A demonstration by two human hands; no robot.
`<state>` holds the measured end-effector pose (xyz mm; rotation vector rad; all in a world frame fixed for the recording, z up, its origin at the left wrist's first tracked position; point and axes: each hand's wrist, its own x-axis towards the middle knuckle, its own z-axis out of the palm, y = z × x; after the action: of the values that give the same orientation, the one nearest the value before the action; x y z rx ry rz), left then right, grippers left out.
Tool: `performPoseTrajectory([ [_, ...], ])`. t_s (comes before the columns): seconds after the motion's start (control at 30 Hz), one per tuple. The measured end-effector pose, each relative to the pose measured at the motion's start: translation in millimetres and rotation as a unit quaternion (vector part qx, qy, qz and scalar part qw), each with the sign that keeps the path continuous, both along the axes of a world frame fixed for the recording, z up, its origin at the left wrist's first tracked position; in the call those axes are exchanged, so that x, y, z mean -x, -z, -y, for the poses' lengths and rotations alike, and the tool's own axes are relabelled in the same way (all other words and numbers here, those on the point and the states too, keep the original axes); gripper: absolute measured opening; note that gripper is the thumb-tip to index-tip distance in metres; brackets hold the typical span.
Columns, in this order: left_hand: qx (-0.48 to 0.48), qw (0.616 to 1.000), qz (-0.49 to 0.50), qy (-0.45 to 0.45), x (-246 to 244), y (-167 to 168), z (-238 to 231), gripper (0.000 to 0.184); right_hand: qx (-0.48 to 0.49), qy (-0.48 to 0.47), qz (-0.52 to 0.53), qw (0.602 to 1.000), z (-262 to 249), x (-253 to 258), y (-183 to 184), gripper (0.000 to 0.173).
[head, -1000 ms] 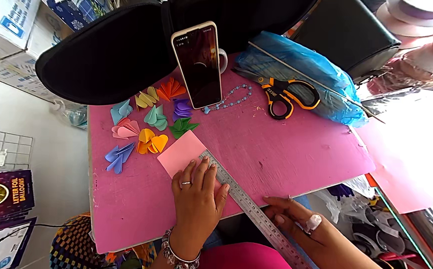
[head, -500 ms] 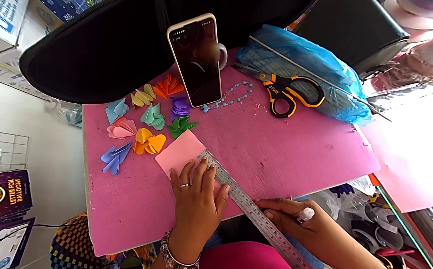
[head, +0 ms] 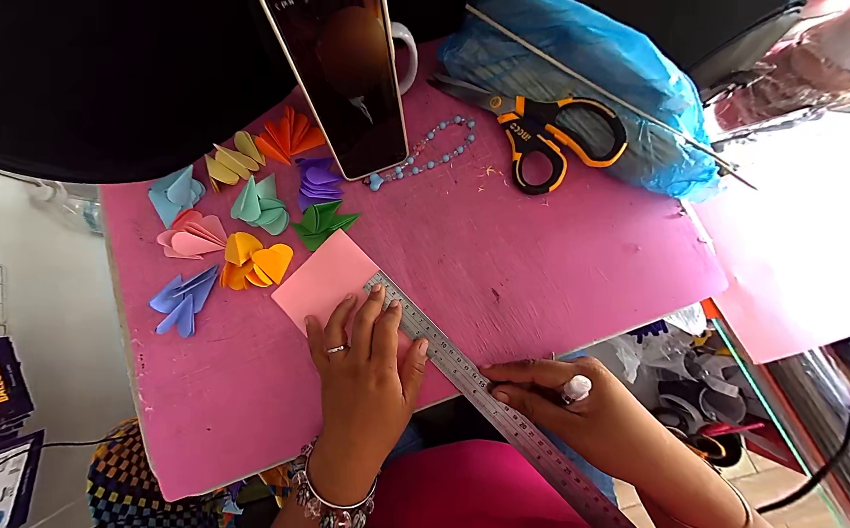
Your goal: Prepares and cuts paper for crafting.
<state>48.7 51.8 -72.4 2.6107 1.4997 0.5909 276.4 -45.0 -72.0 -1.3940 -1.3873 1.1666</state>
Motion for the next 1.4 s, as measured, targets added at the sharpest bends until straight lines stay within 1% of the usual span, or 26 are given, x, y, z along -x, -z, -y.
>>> performPoseTrajectory([
  [0.5, 0.010, 1.000, 0.000, 0.005, 1.2, -0.8, -0.9, 0.055, -0.035, -0.012, 0.017, 0.999, -1.7, -2.4, 3.2, 0.020],
  [0.8, 0.000, 1.000, -0.008, 0.010, 1.5, -1.8, -1.7, 0.056, -0.061, -0.001, 0.069, 0.996, -0.6, 0.2, 4.1, 0.021],
  [0.93, 0.001, 1.000, -0.013, 0.011, 1.6, -1.7, -1.8, 0.057, -0.063, -0.002, 0.072, 0.995, -0.9, -0.1, 4.3, 0.021],
  [1.17, 0.002, 1.000, -0.012, 0.013, 1.5, -2.2, -2.0, 0.055, -0.063, -0.005, 0.070, 0.996, -1.3, -0.5, 4.6, 0.020],
  [1.4, 0.008, 1.000, -0.021, 0.011, -0.2, -6.1, -2.2, 0.053, -0.071, 0.008, 0.096, 0.993, -0.9, 2.1, 4.7, 0.021],
])
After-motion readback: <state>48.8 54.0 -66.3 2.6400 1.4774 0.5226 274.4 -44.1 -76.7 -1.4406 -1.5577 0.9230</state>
